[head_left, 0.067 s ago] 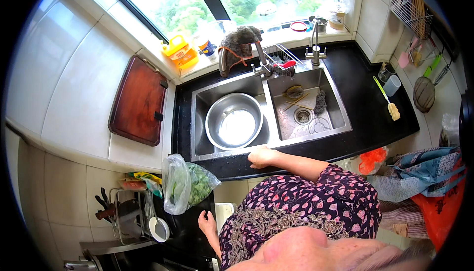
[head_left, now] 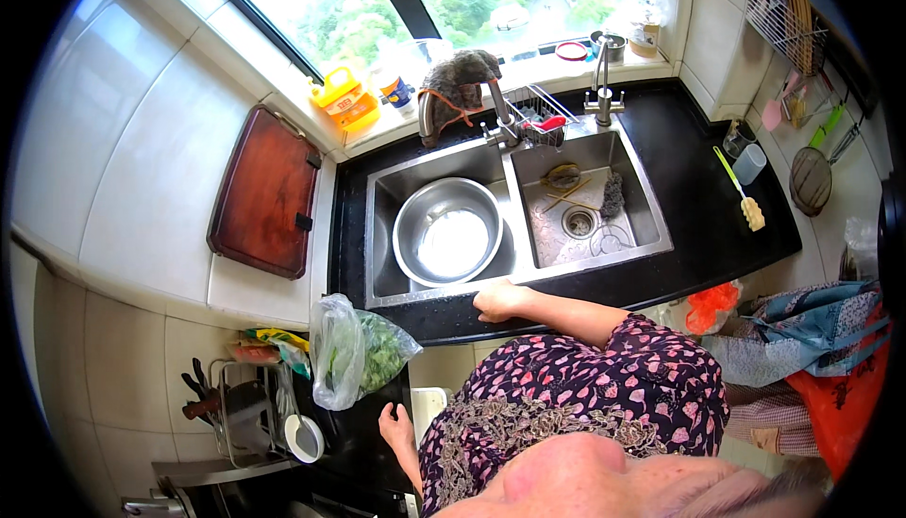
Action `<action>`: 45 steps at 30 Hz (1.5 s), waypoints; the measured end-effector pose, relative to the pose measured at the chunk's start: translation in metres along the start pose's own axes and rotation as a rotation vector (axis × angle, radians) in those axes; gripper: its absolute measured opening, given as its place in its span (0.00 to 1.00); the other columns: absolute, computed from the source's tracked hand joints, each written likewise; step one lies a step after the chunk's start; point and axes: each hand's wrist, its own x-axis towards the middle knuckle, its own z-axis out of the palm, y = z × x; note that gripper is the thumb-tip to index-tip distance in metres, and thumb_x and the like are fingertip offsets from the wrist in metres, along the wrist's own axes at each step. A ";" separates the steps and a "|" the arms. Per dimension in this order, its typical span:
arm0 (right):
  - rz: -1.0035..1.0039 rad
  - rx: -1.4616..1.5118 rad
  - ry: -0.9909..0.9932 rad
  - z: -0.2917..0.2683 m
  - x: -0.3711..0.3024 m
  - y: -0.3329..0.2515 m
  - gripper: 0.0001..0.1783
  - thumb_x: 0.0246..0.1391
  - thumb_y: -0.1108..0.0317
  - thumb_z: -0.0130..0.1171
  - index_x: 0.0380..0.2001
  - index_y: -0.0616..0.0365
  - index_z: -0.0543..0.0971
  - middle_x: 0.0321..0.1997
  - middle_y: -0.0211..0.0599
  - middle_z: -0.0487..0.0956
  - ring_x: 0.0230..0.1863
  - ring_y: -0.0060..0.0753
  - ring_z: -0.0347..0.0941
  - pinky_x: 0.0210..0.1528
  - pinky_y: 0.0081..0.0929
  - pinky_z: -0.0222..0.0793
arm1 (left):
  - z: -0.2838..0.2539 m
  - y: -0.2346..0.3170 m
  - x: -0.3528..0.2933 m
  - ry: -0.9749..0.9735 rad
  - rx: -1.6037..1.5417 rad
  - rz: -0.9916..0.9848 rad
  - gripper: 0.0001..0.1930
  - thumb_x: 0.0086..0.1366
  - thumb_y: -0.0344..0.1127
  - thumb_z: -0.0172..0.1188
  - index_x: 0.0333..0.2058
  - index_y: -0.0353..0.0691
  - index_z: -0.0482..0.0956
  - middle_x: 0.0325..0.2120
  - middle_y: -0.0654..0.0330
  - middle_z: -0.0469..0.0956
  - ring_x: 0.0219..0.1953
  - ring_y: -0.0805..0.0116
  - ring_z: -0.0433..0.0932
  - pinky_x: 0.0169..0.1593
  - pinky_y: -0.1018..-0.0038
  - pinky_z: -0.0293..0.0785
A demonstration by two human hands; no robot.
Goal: The person retrieves a bag of vegetables and a box of food from storage, uses a spatula to flip and stir eggs in a frying pan on the stove, and washes the vegetables in a bowl in the sink.
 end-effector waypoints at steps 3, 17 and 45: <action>0.012 0.003 0.019 0.002 0.002 0.001 0.19 0.48 0.55 0.60 0.31 0.63 0.81 0.35 0.49 0.81 0.41 0.48 0.78 0.43 0.42 0.74 | 0.000 -0.001 0.000 -0.012 0.017 -0.019 0.22 0.57 0.44 0.60 0.44 0.32 0.78 0.42 0.43 0.76 0.44 0.50 0.75 0.48 0.64 0.71; 0.008 -0.041 0.021 0.005 0.004 0.000 0.19 0.48 0.55 0.60 0.30 0.63 0.81 0.34 0.49 0.81 0.40 0.48 0.78 0.42 0.41 0.74 | 0.007 -0.003 0.008 -0.119 -0.020 -0.037 0.22 0.58 0.44 0.59 0.45 0.32 0.77 0.44 0.43 0.75 0.48 0.49 0.74 0.52 0.63 0.69; 0.015 -0.027 0.040 0.004 0.003 0.004 0.19 0.48 0.55 0.60 0.31 0.64 0.81 0.33 0.49 0.81 0.39 0.47 0.78 0.41 0.41 0.74 | 0.000 0.001 0.000 -0.120 0.126 0.010 0.22 0.58 0.46 0.58 0.44 0.34 0.78 0.42 0.44 0.77 0.46 0.48 0.75 0.51 0.60 0.69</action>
